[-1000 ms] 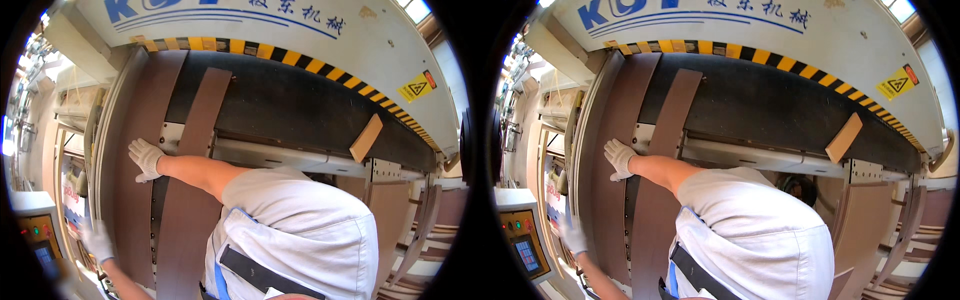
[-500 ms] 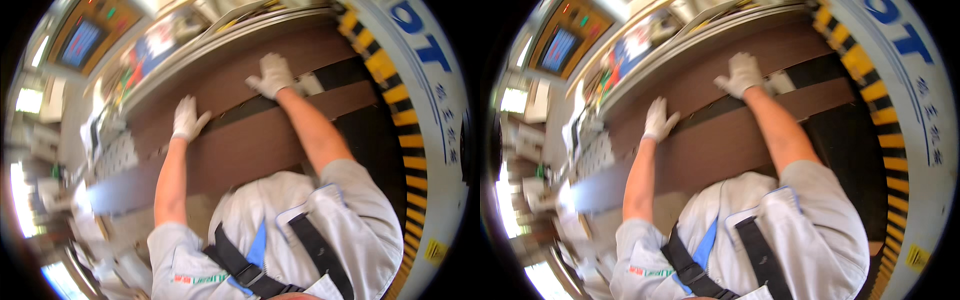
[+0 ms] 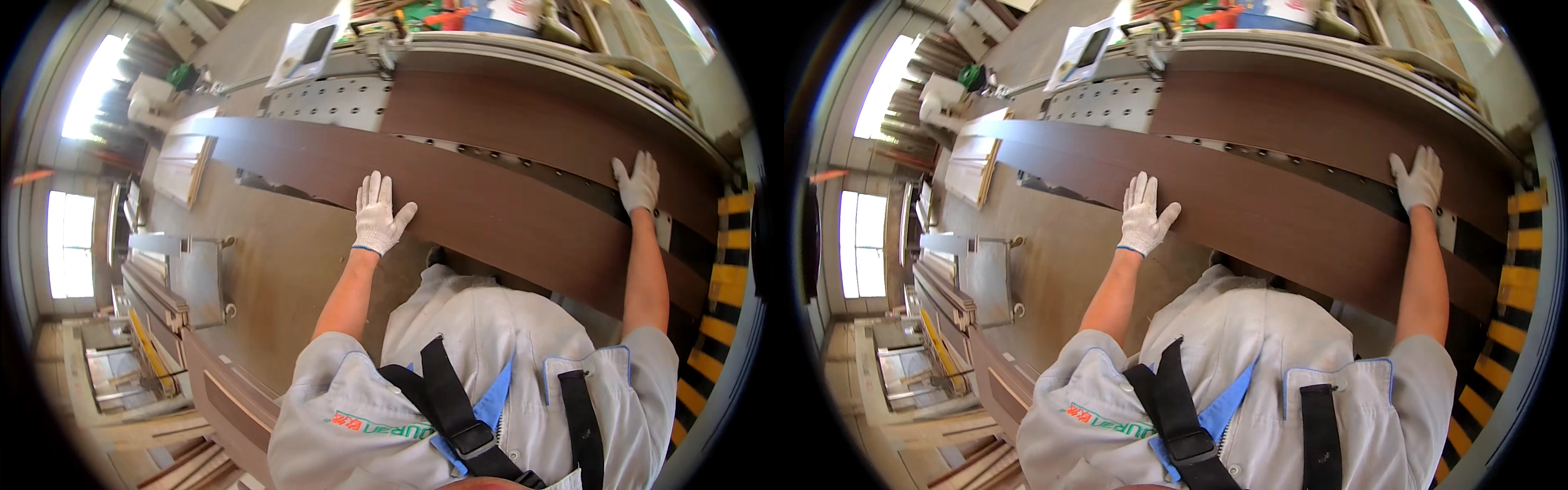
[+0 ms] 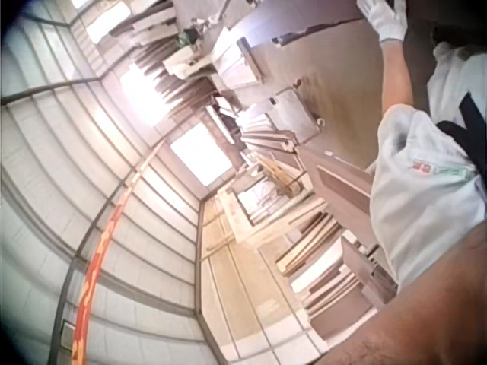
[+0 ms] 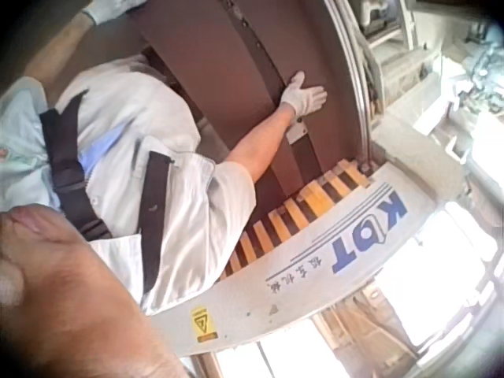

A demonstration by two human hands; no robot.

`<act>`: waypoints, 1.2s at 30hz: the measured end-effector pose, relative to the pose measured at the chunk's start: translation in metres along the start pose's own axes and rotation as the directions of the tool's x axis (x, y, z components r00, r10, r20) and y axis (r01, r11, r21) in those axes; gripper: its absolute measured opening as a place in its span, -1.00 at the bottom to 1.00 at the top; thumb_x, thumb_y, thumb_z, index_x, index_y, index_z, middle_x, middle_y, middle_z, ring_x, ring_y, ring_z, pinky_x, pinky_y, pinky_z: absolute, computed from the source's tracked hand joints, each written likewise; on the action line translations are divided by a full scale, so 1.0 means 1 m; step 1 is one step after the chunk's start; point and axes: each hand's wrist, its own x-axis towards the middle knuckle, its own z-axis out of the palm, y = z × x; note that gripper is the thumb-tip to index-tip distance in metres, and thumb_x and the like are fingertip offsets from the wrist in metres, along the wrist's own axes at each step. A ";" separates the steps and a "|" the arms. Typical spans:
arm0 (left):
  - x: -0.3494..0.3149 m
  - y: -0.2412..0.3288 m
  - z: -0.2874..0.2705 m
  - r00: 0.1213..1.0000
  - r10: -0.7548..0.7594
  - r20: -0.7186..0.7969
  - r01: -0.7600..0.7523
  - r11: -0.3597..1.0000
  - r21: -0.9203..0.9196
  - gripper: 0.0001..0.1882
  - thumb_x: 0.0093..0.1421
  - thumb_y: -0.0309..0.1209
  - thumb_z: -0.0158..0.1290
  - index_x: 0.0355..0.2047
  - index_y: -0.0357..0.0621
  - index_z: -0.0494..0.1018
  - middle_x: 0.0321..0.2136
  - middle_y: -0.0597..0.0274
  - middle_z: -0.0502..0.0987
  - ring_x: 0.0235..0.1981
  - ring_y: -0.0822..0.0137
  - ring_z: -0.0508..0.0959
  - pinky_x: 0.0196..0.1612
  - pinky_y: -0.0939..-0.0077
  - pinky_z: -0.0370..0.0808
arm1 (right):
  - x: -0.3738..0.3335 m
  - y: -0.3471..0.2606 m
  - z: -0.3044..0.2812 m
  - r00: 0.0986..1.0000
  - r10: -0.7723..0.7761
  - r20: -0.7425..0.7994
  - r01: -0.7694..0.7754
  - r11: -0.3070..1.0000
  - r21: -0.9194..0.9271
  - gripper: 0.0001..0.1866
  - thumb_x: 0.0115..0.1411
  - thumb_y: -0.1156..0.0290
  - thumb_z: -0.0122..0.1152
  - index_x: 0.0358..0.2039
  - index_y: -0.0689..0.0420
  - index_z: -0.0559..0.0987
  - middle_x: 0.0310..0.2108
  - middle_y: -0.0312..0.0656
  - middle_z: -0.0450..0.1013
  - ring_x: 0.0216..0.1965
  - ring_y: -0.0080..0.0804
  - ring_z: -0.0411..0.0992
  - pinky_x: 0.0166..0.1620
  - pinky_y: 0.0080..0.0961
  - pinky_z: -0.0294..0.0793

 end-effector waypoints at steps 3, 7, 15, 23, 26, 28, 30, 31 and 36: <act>-0.008 -0.050 -0.019 0.981 -0.104 -0.163 0.113 0.992 0.050 -0.27 0.33 0.05 0.27 0.27 -0.31 0.55 0.27 -0.14 0.59 0.13 -0.09 0.65 0.28 0.04 0.53 | 0.003 0.001 0.007 0.999 0.033 0.015 -0.033 0.999 -0.010 0.01 0.44 -0.36 0.03 0.53 0.29 0.28 0.59 0.14 0.14 0.61 0.08 0.03 0.61 -0.11 -0.03; -0.004 -0.097 -0.045 0.925 -0.361 0.119 0.372 0.798 -0.474 -0.33 0.30 -0.10 0.34 0.26 -0.33 0.55 0.27 -0.15 0.59 -0.10 0.10 0.73 0.07 0.29 0.66 | 0.019 -0.017 0.006 0.984 0.148 0.103 -0.146 0.989 -0.021 0.03 0.41 -0.39 0.05 0.51 0.31 0.30 0.55 0.15 0.20 0.57 0.10 0.10 0.57 -0.08 0.07; -0.007 -0.144 -0.015 0.970 -0.183 0.162 0.241 0.610 -0.755 -0.42 0.36 -0.26 0.31 0.29 -0.31 0.53 0.41 -0.14 0.48 -0.17 0.32 0.73 -0.11 0.46 0.67 | 0.004 -0.217 -0.011 0.999 0.017 -0.032 -0.017 1.000 -0.009 -0.02 0.38 -0.38 0.09 0.37 0.35 0.43 0.46 0.19 0.30 0.48 0.14 0.22 0.51 -0.01 0.18; -0.009 -0.163 -0.013 0.999 -0.041 -0.006 0.022 0.635 -0.772 -0.48 0.31 -0.45 0.33 0.26 -0.28 0.56 0.35 -0.17 0.54 0.11 0.21 0.73 -0.03 0.40 0.71 | 0.002 -0.248 -0.016 0.999 0.032 0.031 -0.034 0.997 0.075 0.00 0.40 -0.35 0.09 0.49 0.30 0.34 0.57 0.17 0.17 0.58 0.10 0.09 0.59 -0.10 0.03; -0.009 -0.160 -0.012 0.996 0.034 -0.087 -0.085 0.717 -0.692 -0.50 0.31 -0.40 0.33 0.23 -0.24 0.57 0.33 -0.19 0.53 0.16 -0.03 0.71 0.06 0.24 0.72 | -0.001 -0.246 -0.017 0.996 0.075 0.051 -0.079 0.994 0.072 -0.02 0.42 -0.34 0.09 0.51 0.26 0.33 0.59 0.10 0.15 0.61 0.07 0.04 0.61 -0.13 -0.01; -0.011 -0.161 -0.012 0.996 0.044 -0.082 -0.087 0.754 -0.651 -0.47 0.31 -0.32 0.34 0.25 -0.20 0.56 0.32 -0.17 0.54 0.02 -0.11 0.75 -0.02 0.24 0.74 | 0.000 -0.248 -0.016 0.994 0.092 0.067 -0.097 0.993 0.070 -0.01 0.42 -0.36 0.06 0.53 0.25 0.31 0.61 0.06 0.12 0.63 0.03 0.01 0.62 -0.15 -0.03; -0.011 -0.159 -0.011 0.994 0.035 -0.108 -0.097 0.760 -0.643 -0.46 0.31 -0.32 0.34 0.26 -0.19 0.55 0.33 -0.16 0.54 -0.01 -0.11 0.76 -0.05 0.24 0.74 | 0.002 -0.247 -0.015 0.992 0.101 0.077 -0.106 0.992 0.065 0.00 0.43 -0.37 0.04 0.55 0.23 0.29 0.63 0.03 0.09 0.64 -0.01 -0.02 0.63 -0.17 -0.05; -0.009 -0.158 -0.012 0.992 0.033 -0.123 -0.105 0.763 -0.638 -0.45 0.31 -0.31 0.33 0.27 -0.19 0.54 0.33 -0.15 0.54 -0.02 -0.11 0.76 -0.07 0.24 0.74 | 0.003 -0.247 -0.015 0.992 0.096 0.081 -0.101 0.993 0.058 0.00 0.43 -0.38 0.02 0.55 0.23 0.29 0.63 0.03 0.09 0.64 -0.01 -0.03 0.63 -0.17 -0.05; -0.010 -0.161 -0.010 0.975 0.096 -0.198 -0.195 0.796 -0.573 -0.43 0.33 -0.29 0.32 0.30 -0.14 0.52 0.36 -0.15 0.51 -0.10 -0.11 0.77 -0.12 0.22 0.74 | 0.004 -0.246 -0.012 0.993 0.091 0.080 -0.095 0.995 0.043 -0.01 0.44 -0.37 0.00 0.55 0.22 0.30 0.63 0.02 0.10 0.64 -0.02 -0.01 0.63 -0.17 -0.05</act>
